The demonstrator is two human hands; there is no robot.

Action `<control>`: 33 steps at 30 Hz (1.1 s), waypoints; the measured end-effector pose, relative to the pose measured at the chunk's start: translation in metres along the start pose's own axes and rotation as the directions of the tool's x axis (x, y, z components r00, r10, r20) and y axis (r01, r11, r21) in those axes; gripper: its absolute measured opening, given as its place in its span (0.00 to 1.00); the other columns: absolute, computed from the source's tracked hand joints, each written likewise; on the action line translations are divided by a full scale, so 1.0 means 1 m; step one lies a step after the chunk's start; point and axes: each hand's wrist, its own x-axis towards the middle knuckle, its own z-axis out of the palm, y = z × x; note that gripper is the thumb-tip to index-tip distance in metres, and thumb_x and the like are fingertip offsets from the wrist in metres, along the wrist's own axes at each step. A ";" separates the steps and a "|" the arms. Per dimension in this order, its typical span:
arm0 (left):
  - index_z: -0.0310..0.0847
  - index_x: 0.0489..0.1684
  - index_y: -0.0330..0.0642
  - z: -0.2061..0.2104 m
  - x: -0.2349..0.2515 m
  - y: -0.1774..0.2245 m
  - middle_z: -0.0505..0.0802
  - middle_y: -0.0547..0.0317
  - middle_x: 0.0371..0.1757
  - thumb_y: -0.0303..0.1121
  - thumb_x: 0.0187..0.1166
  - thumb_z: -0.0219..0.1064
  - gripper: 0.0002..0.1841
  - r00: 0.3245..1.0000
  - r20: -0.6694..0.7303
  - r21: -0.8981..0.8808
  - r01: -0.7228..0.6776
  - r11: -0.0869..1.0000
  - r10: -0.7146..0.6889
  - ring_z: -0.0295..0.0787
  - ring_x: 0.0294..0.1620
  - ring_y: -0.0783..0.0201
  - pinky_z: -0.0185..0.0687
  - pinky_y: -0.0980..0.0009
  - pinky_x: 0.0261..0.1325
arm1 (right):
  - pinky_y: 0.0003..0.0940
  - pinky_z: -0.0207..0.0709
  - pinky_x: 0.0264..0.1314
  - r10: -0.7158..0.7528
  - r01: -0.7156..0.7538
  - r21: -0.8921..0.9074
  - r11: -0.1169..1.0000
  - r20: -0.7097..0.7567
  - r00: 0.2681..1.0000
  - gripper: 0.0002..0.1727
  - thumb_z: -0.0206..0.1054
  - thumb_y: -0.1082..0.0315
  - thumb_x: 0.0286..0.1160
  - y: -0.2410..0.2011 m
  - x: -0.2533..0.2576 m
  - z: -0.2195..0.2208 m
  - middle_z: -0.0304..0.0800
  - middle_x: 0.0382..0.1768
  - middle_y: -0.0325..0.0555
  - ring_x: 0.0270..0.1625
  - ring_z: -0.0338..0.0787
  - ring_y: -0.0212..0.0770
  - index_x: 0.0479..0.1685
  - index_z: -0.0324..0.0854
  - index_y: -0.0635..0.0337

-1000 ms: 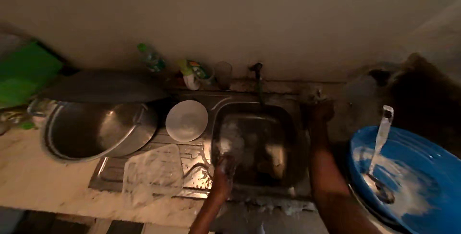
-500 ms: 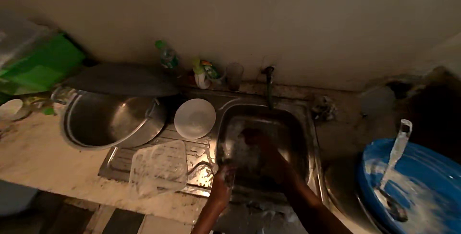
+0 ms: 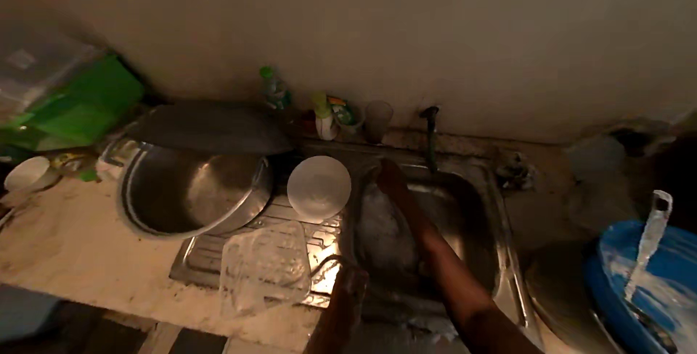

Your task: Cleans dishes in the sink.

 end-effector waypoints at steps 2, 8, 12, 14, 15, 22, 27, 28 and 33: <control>0.85 0.63 0.41 -0.013 0.002 0.005 0.91 0.51 0.61 0.39 0.87 0.61 0.16 0.998 0.052 0.062 0.039 0.997 -0.043 0.88 0.62 0.63 0.84 0.63 0.68 | 0.60 0.73 0.78 -0.156 0.172 0.064 0.983 -0.201 0.967 0.30 0.68 0.63 0.82 -0.002 0.037 0.015 0.77 0.75 0.70 0.75 0.80 0.67 0.81 0.70 0.67; 0.86 0.64 0.41 -0.056 0.005 0.013 0.92 0.53 0.61 0.38 0.88 0.60 0.16 0.996 0.076 0.118 -0.053 0.992 0.044 0.89 0.62 0.65 0.84 0.65 0.69 | 0.56 0.60 0.88 -0.001 -0.007 -0.106 0.994 -0.080 0.997 0.28 0.58 0.68 0.89 -0.162 0.077 -0.038 0.63 0.85 0.71 0.87 0.66 0.65 0.84 0.62 0.74; 0.85 0.63 0.35 -0.078 -0.002 0.012 0.93 0.50 0.57 0.32 0.87 0.59 0.15 0.992 0.103 0.044 -0.076 0.996 0.071 0.90 0.58 0.62 0.86 0.64 0.66 | 0.53 0.62 0.87 0.059 -0.054 0.028 0.998 -0.199 0.978 0.25 0.50 0.66 0.94 -0.153 0.096 -0.031 0.71 0.80 0.72 0.84 0.71 0.63 0.81 0.67 0.75; 0.85 0.61 0.35 -0.088 -0.002 0.015 0.93 0.52 0.56 0.30 0.87 0.58 0.14 0.993 0.078 0.012 -0.088 0.996 0.087 0.91 0.56 0.65 0.87 0.66 0.64 | 0.51 0.69 0.83 -0.005 0.056 0.121 0.991 -0.388 0.922 0.22 0.56 0.69 0.89 -0.137 0.099 -0.034 0.79 0.75 0.68 0.79 0.79 0.62 0.76 0.75 0.70; 0.85 0.61 0.34 -0.091 -0.001 0.021 0.94 0.53 0.55 0.29 0.86 0.59 0.13 0.994 0.046 -0.022 -0.101 0.995 0.102 0.91 0.56 0.66 0.87 0.68 0.64 | 0.51 0.70 0.82 -0.053 0.131 0.143 0.981 -0.452 0.891 0.21 0.58 0.70 0.87 -0.132 0.090 -0.041 0.80 0.74 0.68 0.77 0.80 0.62 0.75 0.77 0.70; 0.55 0.89 0.31 -0.065 0.049 0.070 0.69 0.41 0.87 0.52 0.72 0.77 0.50 0.966 0.017 -0.183 -0.251 0.951 0.258 0.67 0.87 0.56 0.70 0.63 0.85 | 0.48 0.87 0.59 0.000 0.033 0.073 0.997 -0.410 0.912 0.26 0.66 0.64 0.84 -0.040 -0.101 -0.051 0.86 0.64 0.60 0.57 0.91 0.49 0.79 0.72 0.61; 0.72 0.72 0.28 0.006 0.069 0.100 0.92 0.52 0.58 0.31 0.78 0.72 0.26 0.862 0.476 -0.443 0.066 0.894 0.172 0.90 0.57 0.67 0.87 0.68 0.64 | 0.31 0.84 0.61 0.231 -0.084 0.411 0.908 -0.322 0.918 0.16 0.62 0.72 0.82 0.031 -0.178 -0.010 0.91 0.52 0.53 0.54 0.89 0.33 0.62 0.83 0.72; 0.73 0.70 0.28 0.017 0.065 0.105 0.92 0.53 0.55 0.29 0.79 0.70 0.23 0.846 0.517 -0.451 0.140 0.881 0.129 0.91 0.55 0.67 0.87 0.67 0.64 | 0.31 0.85 0.61 0.240 -0.066 0.435 0.898 -0.359 0.902 0.14 0.63 0.72 0.82 0.042 -0.183 -0.008 0.93 0.49 0.52 0.52 0.90 0.32 0.57 0.85 0.74; 0.70 0.73 0.30 0.080 0.062 0.078 0.91 0.51 0.59 0.36 0.77 0.74 0.29 0.855 0.513 -0.460 0.199 0.865 0.076 0.90 0.59 0.63 0.87 0.64 0.66 | 0.35 0.84 0.69 0.331 -0.113 0.550 0.827 -0.314 0.890 0.26 0.65 0.64 0.83 0.076 -0.203 -0.013 0.88 0.63 0.59 0.63 0.90 0.39 0.74 0.75 0.74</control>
